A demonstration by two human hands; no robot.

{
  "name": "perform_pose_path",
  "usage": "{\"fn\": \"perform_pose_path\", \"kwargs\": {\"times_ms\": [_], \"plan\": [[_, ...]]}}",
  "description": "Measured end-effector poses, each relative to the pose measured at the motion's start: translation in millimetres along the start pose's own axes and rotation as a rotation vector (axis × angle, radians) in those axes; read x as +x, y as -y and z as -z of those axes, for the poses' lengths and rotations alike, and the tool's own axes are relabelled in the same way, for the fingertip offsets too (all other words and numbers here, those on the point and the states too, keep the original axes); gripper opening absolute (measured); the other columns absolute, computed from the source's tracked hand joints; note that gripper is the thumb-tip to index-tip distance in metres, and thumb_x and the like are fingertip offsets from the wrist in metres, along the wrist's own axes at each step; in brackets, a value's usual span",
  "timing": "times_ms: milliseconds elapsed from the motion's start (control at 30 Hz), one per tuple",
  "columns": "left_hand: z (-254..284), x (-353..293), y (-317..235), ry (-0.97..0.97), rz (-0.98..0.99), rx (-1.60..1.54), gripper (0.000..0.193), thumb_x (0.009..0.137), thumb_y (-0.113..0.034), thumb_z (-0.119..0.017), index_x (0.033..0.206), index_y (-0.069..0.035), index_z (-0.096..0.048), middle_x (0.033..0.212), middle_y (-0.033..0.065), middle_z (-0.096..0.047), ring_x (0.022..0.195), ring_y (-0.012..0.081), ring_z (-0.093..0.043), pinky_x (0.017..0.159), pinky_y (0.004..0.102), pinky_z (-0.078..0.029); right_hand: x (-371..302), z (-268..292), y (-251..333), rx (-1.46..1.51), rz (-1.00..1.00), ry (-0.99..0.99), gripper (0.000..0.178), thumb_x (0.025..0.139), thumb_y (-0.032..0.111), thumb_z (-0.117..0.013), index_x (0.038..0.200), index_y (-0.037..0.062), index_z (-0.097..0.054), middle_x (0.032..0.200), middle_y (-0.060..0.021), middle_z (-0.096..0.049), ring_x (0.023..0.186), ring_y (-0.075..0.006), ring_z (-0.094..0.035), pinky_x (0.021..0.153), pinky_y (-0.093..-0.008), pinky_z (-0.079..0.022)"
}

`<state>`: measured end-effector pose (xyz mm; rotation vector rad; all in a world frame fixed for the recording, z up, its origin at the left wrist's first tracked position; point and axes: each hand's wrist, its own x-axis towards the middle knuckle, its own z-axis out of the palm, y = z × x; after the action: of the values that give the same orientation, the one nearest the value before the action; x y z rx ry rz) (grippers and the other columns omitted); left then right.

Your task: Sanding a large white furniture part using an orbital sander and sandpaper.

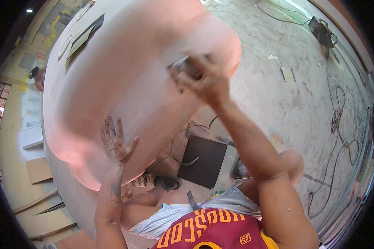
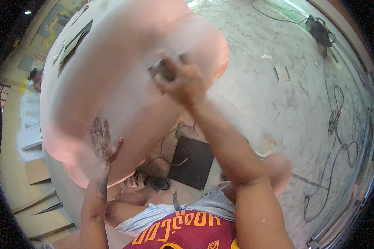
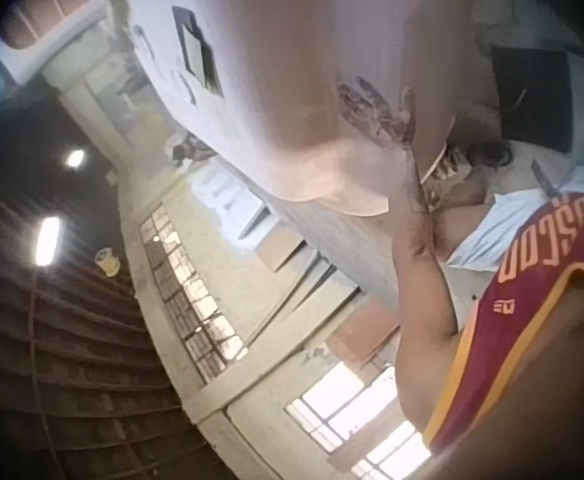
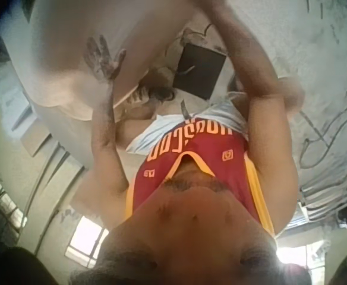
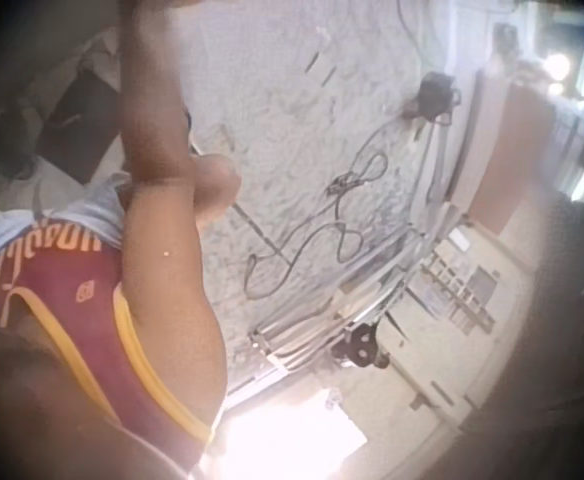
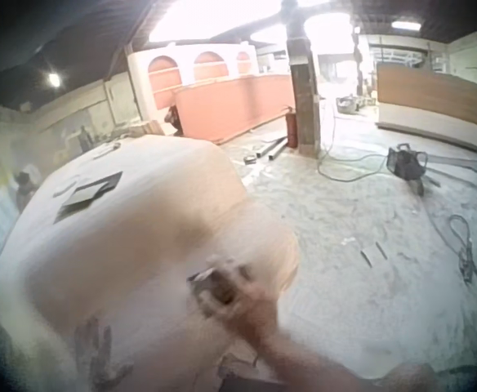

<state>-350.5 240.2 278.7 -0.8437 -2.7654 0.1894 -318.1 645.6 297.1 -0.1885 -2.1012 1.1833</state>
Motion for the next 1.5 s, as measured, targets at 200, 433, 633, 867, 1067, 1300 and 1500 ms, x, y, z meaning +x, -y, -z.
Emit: {"fn": "perform_pose_path", "kwargs": {"times_ms": [200, 433, 633, 867, 1067, 1300, 1500], "plan": [[-7, 2, -4, -0.047, -0.003, -0.004, 0.106, 0.088, -0.071, -0.068, 0.172, -0.02, -0.027, 0.175, 0.0243, -0.022, 0.163, 0.0413, -0.019, 0.129, 0.0647, -0.011, 54, 45, -48, -0.16, -0.22, -0.201, 0.067, 0.081, 0.032, -0.086, 0.145, 0.0249, -0.065, 0.118, -0.0117, -0.064, 0.108, -0.0282, -0.069, 0.096, -0.0406, -0.058], [-5, 4, -4, -0.047, -0.012, 0.021, 0.106, 0.089, -0.071, -0.067, 0.172, -0.019, -0.026, 0.176, 0.0243, -0.021, 0.163, 0.0415, -0.019, 0.129, 0.0646, -0.011, -24, 2, 12, -0.143, -0.033, -0.009, 0.064, 0.08, 0.03, -0.085, 0.141, 0.0243, -0.066, 0.119, -0.0125, -0.064, 0.109, -0.0312, -0.07, 0.094, -0.0425, -0.06], [4, 2, -4, -0.028, -0.029, 0.035, 0.102, 0.093, -0.07, -0.062, 0.172, -0.018, -0.025, 0.176, 0.0244, -0.02, 0.163, 0.0422, -0.017, 0.13, 0.0641, -0.011, -89, -39, 78, -0.063, 0.246, 0.312, 0.044, 0.085, 0.031, -0.078, 0.128, 0.0315, -0.072, 0.115, -0.0104, -0.061, 0.096, -0.0301, -0.07, 0.077, -0.0431, -0.062], [-2, 1, -1, -0.027, -0.025, 0.028, 0.098, 0.095, -0.067, -0.062, 0.172, -0.018, -0.026, 0.175, 0.0243, -0.023, 0.163, 0.0425, -0.02, 0.13, 0.0644, -0.011, -20, -16, 21, -0.197, 0.087, 0.094, 0.055, 0.082, 0.042, -0.079, 0.135, 0.031, -0.069, 0.12, -0.0136, -0.064, 0.094, -0.0338, -0.072, 0.08, -0.0449, -0.061], [-1, 4, -6, -0.036, 0.006, -0.014, 0.096, 0.093, -0.064, -0.064, 0.171, -0.02, -0.03, 0.175, 0.0236, -0.023, 0.163, 0.0414, -0.021, 0.129, 0.0646, -0.012, 61, 50, -58, -0.156, -0.261, -0.165, 0.066, 0.082, 0.028, -0.083, 0.144, 0.0175, -0.066, 0.121, -0.0128, -0.066, 0.107, -0.0264, -0.068, 0.098, -0.0405, -0.057], [-2, 2, -6, -0.038, 0.022, -0.01, 0.095, 0.092, -0.063, -0.065, 0.17, -0.021, -0.032, 0.175, 0.023, -0.023, 0.163, 0.0405, -0.021, 0.13, 0.0641, -0.013, 23, 28, -34, -0.046, -0.232, -0.062, 0.063, 0.079, 0.029, -0.084, 0.14, 0.0194, -0.068, 0.117, -0.0126, -0.066, 0.106, -0.0271, -0.07, 0.093, -0.0405, -0.06], [0, 4, -6, -0.059, -0.031, 0.033, 0.091, 0.096, -0.064, -0.06, 0.17, -0.018, -0.032, 0.175, 0.0235, -0.023, 0.162, 0.0411, -0.021, 0.129, 0.0637, -0.013, -68, -28, 61, -0.218, 0.198, 0.209, 0.062, 0.08, 0.027, -0.084, 0.139, 0.0251, -0.066, 0.122, -0.0127, -0.065, 0.099, -0.0345, -0.072, 0.078, -0.0465, -0.065]]}}
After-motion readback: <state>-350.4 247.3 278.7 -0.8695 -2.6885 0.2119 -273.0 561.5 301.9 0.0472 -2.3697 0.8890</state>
